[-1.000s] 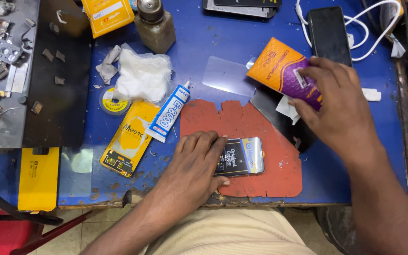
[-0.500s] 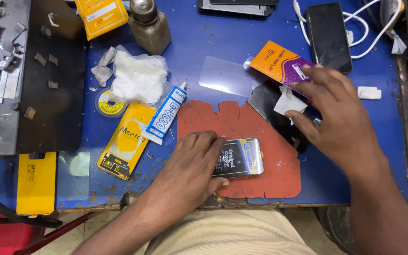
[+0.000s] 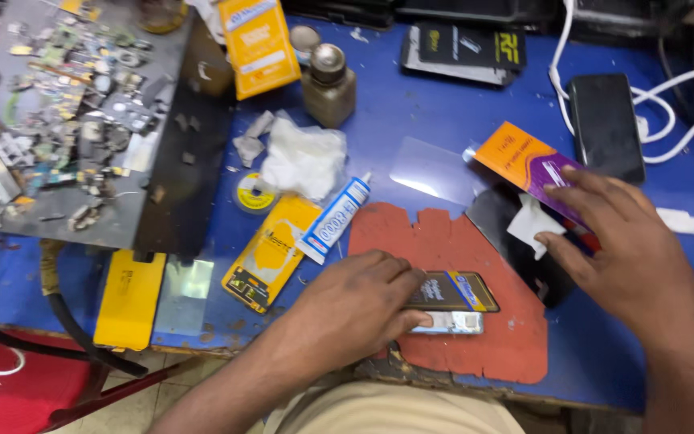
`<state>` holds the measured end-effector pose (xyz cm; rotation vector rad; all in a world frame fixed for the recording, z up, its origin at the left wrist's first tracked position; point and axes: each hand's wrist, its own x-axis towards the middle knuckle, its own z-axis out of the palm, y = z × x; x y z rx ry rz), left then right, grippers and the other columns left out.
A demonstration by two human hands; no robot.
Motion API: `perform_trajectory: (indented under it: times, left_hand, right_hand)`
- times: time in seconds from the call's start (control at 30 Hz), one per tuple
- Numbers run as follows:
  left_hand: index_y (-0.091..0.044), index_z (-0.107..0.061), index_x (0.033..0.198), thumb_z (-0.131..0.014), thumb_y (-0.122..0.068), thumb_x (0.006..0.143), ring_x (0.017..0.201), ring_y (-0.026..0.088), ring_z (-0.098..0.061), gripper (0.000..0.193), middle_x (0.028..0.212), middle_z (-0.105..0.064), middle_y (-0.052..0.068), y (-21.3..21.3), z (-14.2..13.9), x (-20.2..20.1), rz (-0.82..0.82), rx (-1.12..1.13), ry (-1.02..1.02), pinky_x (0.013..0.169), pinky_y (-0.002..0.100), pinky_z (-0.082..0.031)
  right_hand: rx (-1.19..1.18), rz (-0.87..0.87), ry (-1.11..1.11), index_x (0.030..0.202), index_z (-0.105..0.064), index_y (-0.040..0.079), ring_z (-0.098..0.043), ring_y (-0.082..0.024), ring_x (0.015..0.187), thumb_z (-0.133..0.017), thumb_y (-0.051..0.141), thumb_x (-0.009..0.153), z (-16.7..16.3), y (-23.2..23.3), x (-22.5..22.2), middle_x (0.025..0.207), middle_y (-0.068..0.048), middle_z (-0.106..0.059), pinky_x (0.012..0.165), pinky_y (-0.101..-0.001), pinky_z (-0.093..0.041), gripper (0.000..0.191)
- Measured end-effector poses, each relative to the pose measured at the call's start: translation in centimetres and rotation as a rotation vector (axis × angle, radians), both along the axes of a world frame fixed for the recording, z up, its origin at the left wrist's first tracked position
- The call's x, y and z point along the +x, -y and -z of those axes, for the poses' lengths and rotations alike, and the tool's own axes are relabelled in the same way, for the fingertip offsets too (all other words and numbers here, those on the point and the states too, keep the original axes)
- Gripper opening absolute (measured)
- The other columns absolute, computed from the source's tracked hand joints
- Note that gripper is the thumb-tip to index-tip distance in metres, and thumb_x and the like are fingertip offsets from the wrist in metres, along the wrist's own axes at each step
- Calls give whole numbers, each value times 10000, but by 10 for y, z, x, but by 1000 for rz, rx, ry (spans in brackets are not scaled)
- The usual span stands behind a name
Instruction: The person holds a smartphone with its back cover removed, peels a protective film from a replacement screen, then uses a glue tube to apply adhesive along the edges of the phone frame. They press the frame, then align and press the screen onto the phone body and press the edges to secure it.
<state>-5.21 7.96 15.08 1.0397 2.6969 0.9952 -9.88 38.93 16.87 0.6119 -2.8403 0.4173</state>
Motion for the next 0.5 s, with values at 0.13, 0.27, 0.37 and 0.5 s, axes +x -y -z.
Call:
perform_trajectory:
  times: [0.13, 0.27, 0.37, 0.5]
  left_hand:
    - [-12, -684, 1111, -714, -321, 876, 990, 299, -667, 389, 1046, -702, 121, 7, 6, 3, 33, 1, -109, 836, 432, -531]
    - [-16, -696, 1131, -666, -135, 804, 1043, 287, -666, 349, 1130, -704, 118, 17, 12, 12, 28, 0, -235, 868, 425, -531]
    - [-13, -692, 1133, -645, -98, 806, 1116, 298, -654, 341, 1166, -699, 126, 24, 18, 17, 11, 87, -239, 952, 440, -521]
    - [8, -681, 1151, -649, -100, 817, 1204, 326, -628, 353, 1233, -682, 158, 30, 26, 22, -38, 136, -267, 1011, 460, -493]
  right_hand:
    - [-12, -37, 43, 1289, -669, 78, -596, -325, 1280, -808, 215, 758, -7, 16, -4, 1386, -120, -650, 1030, -427, -503, 566]
    - [-30, -136, 119, 1270, -671, 89, -609, -298, 1264, -812, 241, 751, -12, 34, -6, 1352, -95, -660, 1047, -420, -497, 559]
    - [-61, -250, 319, 1246, -688, 102, -634, -280, 1226, -819, 256, 721, -12, 47, 1, 1310, -74, -674, 1013, -402, -508, 563]
    - [-31, -498, 424, 1173, -701, 122, -591, -325, 1277, -831, 345, 743, 0, 64, 24, 1388, -111, -631, 1024, -414, -475, 502]
